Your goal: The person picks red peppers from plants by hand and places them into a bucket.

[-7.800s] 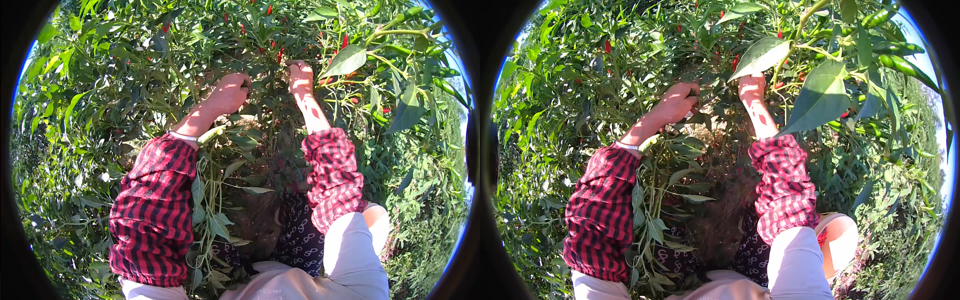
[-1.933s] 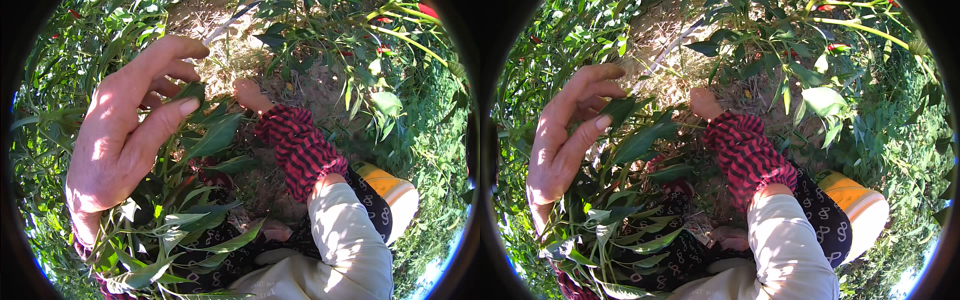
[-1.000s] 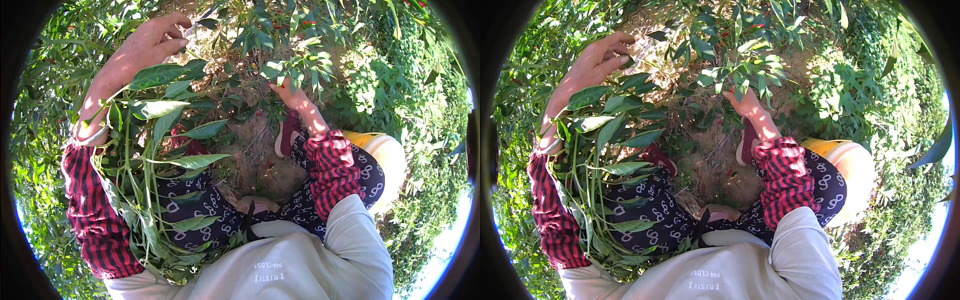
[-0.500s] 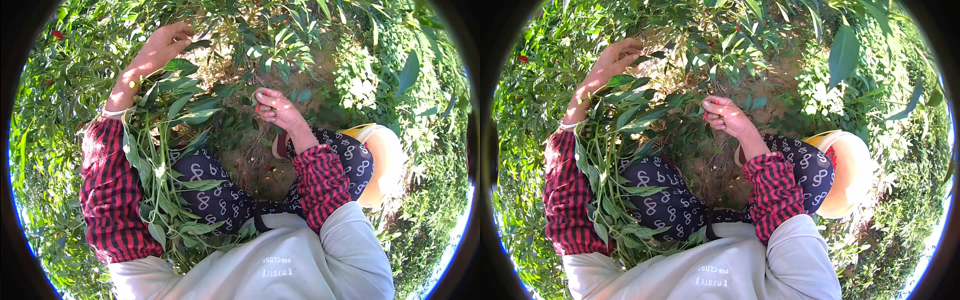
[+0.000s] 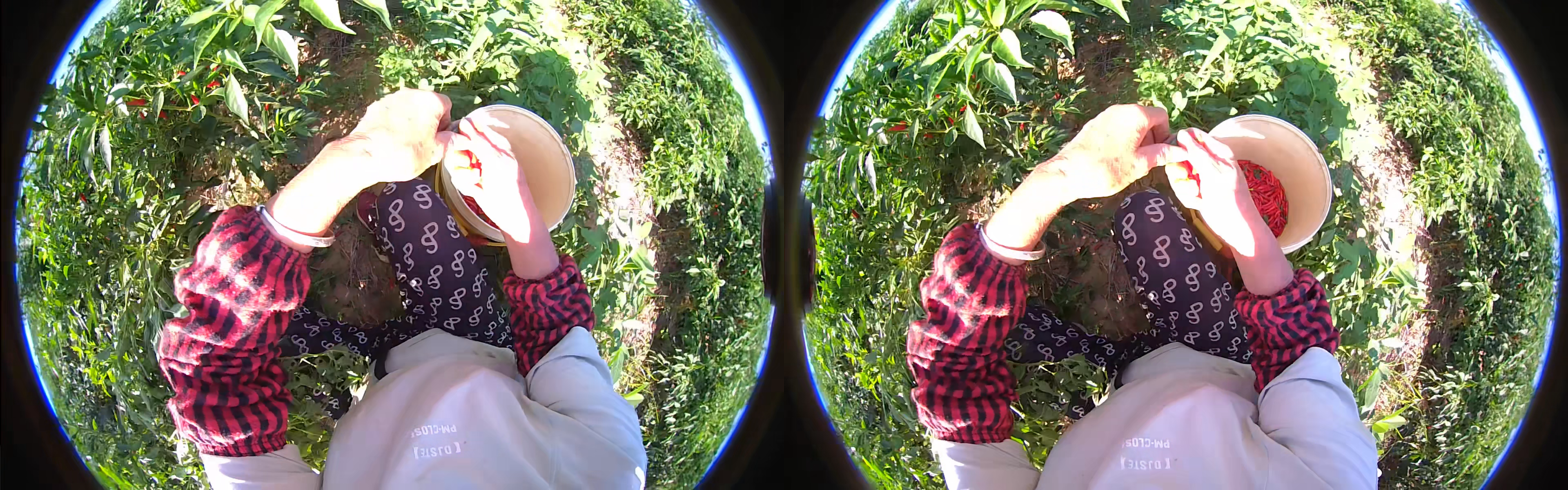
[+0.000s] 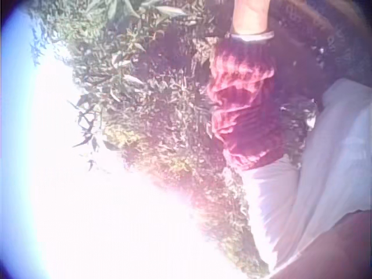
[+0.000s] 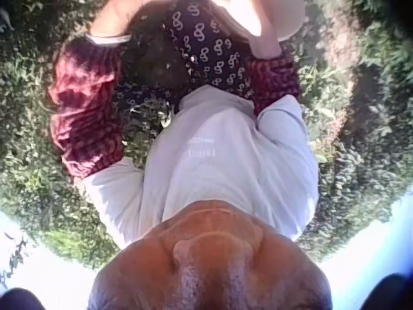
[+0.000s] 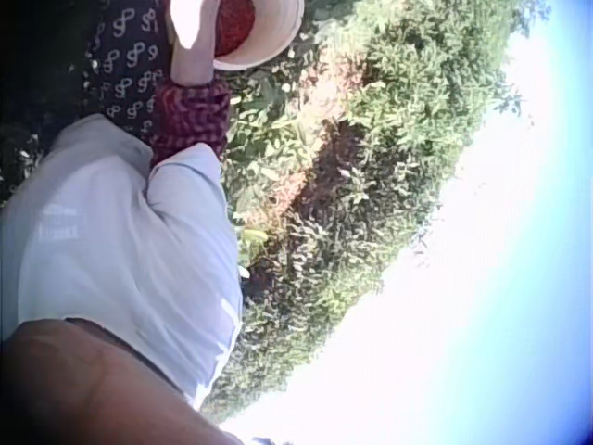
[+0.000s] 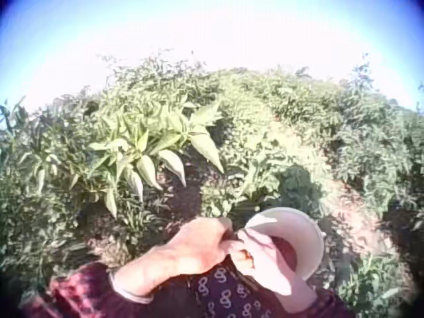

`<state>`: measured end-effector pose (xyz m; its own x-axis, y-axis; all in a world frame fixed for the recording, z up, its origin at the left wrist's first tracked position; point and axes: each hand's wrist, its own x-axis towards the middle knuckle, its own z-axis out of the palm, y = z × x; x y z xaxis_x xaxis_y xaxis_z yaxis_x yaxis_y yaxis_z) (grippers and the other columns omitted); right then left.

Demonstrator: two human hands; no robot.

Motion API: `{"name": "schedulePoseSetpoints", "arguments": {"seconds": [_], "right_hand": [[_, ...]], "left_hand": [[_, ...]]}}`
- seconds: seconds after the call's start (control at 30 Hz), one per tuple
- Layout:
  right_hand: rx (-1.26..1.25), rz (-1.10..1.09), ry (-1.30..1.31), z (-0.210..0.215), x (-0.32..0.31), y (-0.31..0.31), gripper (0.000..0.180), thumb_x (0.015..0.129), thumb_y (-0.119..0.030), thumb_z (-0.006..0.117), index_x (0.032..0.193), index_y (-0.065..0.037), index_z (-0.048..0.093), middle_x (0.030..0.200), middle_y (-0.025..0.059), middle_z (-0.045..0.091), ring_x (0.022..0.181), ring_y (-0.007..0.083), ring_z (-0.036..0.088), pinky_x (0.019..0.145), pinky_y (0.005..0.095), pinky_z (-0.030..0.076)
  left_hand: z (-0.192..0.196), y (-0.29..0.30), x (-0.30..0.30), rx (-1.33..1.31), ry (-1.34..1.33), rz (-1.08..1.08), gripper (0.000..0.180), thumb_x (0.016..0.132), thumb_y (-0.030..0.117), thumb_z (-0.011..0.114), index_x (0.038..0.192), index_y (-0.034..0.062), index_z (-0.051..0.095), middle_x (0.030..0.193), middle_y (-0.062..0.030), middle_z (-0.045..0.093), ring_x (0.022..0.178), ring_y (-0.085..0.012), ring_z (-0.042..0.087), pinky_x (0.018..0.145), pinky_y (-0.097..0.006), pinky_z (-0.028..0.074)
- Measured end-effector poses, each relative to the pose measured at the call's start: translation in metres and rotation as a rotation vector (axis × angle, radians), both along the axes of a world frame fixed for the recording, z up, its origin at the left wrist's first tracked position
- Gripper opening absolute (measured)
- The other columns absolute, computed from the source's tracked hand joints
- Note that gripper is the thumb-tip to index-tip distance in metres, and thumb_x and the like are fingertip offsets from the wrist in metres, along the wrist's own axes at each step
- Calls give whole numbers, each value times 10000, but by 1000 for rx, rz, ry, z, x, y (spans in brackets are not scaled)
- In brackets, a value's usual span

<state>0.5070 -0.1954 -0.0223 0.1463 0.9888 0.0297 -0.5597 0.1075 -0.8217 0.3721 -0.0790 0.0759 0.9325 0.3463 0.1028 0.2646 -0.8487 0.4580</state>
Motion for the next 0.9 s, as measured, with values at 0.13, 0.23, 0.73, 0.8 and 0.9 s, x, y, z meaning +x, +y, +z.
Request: {"name": "schedulePoseSetpoints", "arguments": {"seconds": [0.13, 0.23, 0.73, 0.8, 0.9], "right_hand": [[-37, -414, -143, -4, 4, -25, 173, 826, -46, 563, 986, 15, 533, 813, 32, 518, 691, 71, 510, 584, 220, 438], [-94, -545, -217, -21, 15, -33, 74, 886, -92, 503, 891, -25, 536, 691, -5, 499, 562, 42, 461, 470, 189, 374], [-415, -1027, -1556, -98, 118, -119, 257, 839, -125, 559, 1072, -18, 550, 1072, 130, 575, 954, 294, 525, 849, 382, 411], [-256, -1020, -1528, -86, 104, -101, 270, 847, -111, 556, 1097, -10, 538, 1051, 119, 585, 903, 247, 546, 825, 349, 433], [-280, -610, -539, -68, 68, -62, 238, 868, -108, 548, 1073, 11, 540, 918, 83, 599, 726, 106, 556, 610, 236, 471]], "left_hand": [[-41, -28, 44, -349, -95, 115, 109, 776, 79, 625, 769, -14, 568, 600, -61, 562, 538, -123, 521, 525, -287, 435], [-72, -37, 62, -434, -129, 130, 70, 763, 37, 616, 764, 2, 555, 592, -31, 539, 544, -88, 488, 515, -263, 419], [-155, 24, 81, -1210, -186, 90, 54, 838, -11, 539, 809, 21, 506, 689, -55, 580, 580, -96, 557, 558, -239, 505], [-152, 13, 92, -1227, -164, 78, 50, 838, -9, 543, 821, 23, 509, 688, -52, 579, 596, -99, 562, 576, -235, 496], [-154, 1, 99, -1224, -121, 62, 42, 835, -6, 547, 841, 20, 514, 682, -50, 578, 581, -96, 556, 544, -231, 482]]}}
